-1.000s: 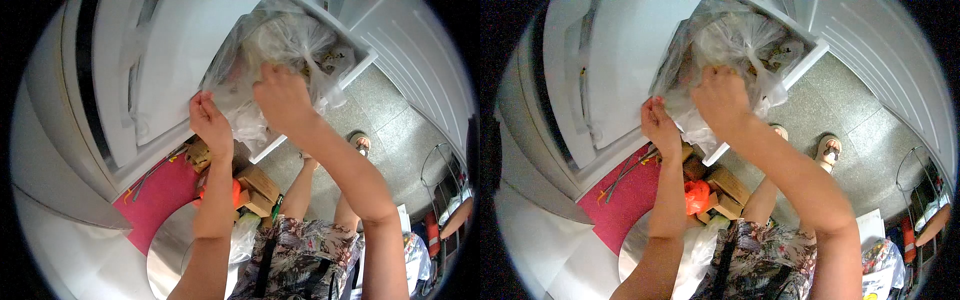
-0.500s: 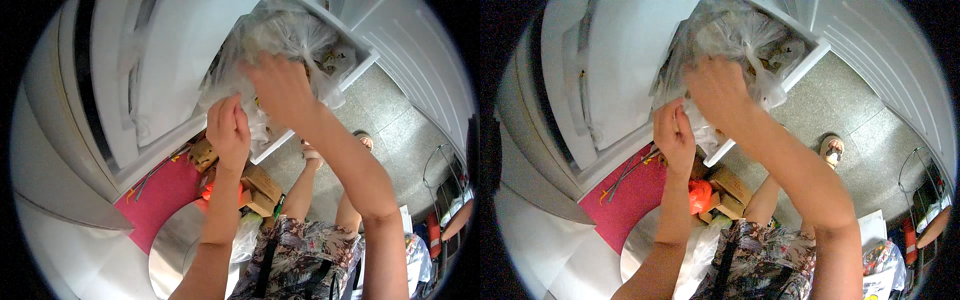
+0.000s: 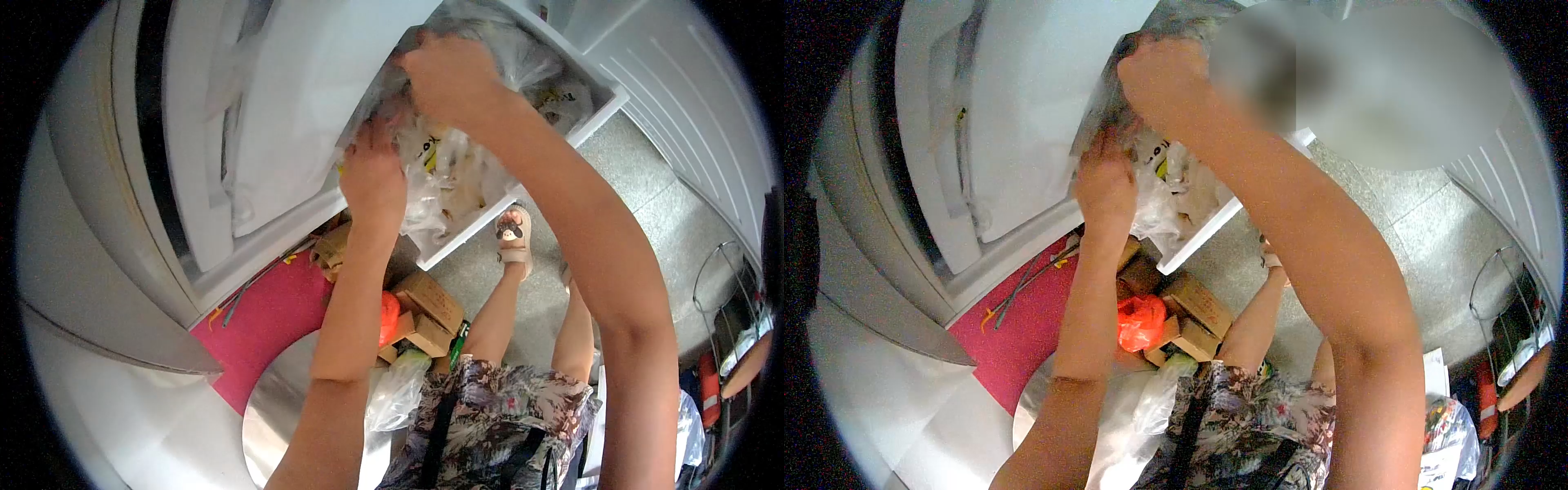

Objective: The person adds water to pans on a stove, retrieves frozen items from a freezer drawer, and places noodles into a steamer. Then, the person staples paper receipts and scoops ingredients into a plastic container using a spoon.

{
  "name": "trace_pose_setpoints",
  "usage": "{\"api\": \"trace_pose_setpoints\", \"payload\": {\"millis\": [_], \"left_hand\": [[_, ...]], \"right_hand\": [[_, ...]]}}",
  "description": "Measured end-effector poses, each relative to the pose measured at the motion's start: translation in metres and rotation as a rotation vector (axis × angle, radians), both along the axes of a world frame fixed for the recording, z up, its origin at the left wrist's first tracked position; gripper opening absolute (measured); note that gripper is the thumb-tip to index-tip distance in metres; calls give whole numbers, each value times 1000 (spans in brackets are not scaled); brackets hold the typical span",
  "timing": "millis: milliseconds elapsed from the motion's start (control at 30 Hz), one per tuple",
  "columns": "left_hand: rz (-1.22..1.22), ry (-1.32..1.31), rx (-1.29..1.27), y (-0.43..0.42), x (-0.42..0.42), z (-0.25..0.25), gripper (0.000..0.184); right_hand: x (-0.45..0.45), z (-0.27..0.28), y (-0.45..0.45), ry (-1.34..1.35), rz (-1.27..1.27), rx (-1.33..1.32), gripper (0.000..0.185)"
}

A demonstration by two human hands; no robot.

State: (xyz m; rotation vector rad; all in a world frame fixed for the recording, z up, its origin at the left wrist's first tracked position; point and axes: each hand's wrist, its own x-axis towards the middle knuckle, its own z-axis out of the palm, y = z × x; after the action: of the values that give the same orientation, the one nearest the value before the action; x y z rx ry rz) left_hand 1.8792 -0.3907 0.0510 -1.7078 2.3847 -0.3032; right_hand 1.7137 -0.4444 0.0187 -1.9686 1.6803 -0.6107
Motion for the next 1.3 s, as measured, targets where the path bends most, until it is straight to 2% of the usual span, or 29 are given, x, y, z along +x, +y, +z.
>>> {"api": "trace_pose_setpoints", "payload": {"millis": [67,100,167,200,267,300,367,500,567,700,767,900,967,1100,1167,1300], "left_hand": [[6,60,195,-6,-1,-5,34],[7,60,194,-12,7,-12,34],[-38,-231,59,-21,15,-18,24],[-37,-231,58,-21,11,-13,24],[133,-65,185,-17,3,2,19],[134,-65,184,-12,6,2,19],[99,150,-61,0,15,0,18],[12,279,-143,-1,13,15,16],[-134,371,-239,-4,9,18,14],[-176,430,-223,9,9,26,16],[-271,337,15,14,13,21,20],[-302,249,194,0,15,11,22],[140,-349,294,-5,24,15,22],[111,-281,185,3,28,19,19],[193,-259,248,-2,21,10,17],[224,-346,288,-22,14,-20,17]], "right_hand": [[0,-1,0,-12,-55,1,22],[-3,2,-1,-24,-47,18,23],[-7,5,0,-37,-38,34,25],[-9,6,4,-66,-42,-21,25],[-10,7,14,-95,-45,-76,25],[-7,8,20,-91,-54,-64,23],[4,5,28,-87,-62,-50,22],[52,-1,27,-124,51,-91,17],[56,-5,18,-120,66,-73,16],[37,-10,-7,-164,-124,-34,18],[37,-14,-11,-200,-174,-33,19],[31,-11,-12,-194,-159,-20,23],[29,-6,-9,-167,-137,13,23],[36,-5,-1,-135,-66,-22,21],[38,-9,2,-130,-66,-70,21],[33,-2,5,-154,-74,14,19]]}}
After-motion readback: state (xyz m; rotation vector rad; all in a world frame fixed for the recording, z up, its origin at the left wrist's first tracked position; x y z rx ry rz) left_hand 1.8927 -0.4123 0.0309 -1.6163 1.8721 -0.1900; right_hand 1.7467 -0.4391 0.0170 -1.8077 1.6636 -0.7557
